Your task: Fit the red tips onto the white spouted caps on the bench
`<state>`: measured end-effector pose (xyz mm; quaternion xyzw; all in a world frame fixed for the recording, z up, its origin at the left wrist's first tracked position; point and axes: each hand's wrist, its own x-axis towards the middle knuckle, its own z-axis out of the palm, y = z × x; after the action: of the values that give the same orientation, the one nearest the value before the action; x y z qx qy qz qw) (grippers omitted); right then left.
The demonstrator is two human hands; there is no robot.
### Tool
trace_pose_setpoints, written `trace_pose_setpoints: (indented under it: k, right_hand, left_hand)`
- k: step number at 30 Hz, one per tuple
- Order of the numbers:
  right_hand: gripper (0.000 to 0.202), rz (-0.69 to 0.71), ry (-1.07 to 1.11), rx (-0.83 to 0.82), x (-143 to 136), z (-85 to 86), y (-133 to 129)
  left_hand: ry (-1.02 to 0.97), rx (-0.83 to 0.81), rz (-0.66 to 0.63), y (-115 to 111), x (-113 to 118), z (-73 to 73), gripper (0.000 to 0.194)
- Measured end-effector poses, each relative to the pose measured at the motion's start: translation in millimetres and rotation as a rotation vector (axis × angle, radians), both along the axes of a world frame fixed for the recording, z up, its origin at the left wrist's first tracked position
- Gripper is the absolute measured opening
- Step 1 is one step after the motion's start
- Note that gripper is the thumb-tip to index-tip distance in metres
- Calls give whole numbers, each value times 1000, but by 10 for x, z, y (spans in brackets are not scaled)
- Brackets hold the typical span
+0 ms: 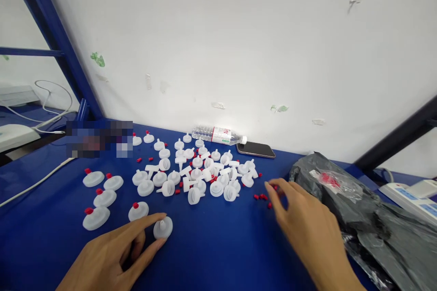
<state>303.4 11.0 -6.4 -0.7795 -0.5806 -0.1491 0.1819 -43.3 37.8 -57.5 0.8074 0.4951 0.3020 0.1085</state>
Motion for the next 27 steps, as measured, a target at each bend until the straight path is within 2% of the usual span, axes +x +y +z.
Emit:
trace_pose_setpoints:
  k: [2,5,10,15,18,20,24,27]
  right_hand:
    - [43,-65,68,-88,268,-95,-66]
    - [47,-20,211,-144,405,-229,-106]
    - [41,104,264,-128,311,-351,-71]
    - [37,138,335,-138,202,-312,-118]
    - [39,150,356,-28,-1,-202,-199]
    - [37,205,372,115,-222,-114,-248]
    - [13,528,425,204,-780,-3,-257]
    - [16,816,525,125,-1137,-51,-178]
  left_hand:
    - [-7,-16,-12,1,4,12,27]
    - [0,-38,-14,5,10,26,26]
    - [12,-28,-6,11,17,57,25]
    - [13,-53,-20,1,10,41,27]
    - [25,-82,-52,2,-4,21,27]
    - [40,-105,-86,12,-11,18,27]
    - [82,-141,-167,41,-18,29,29]
    - [100,-167,-199,48,-19,38,31]
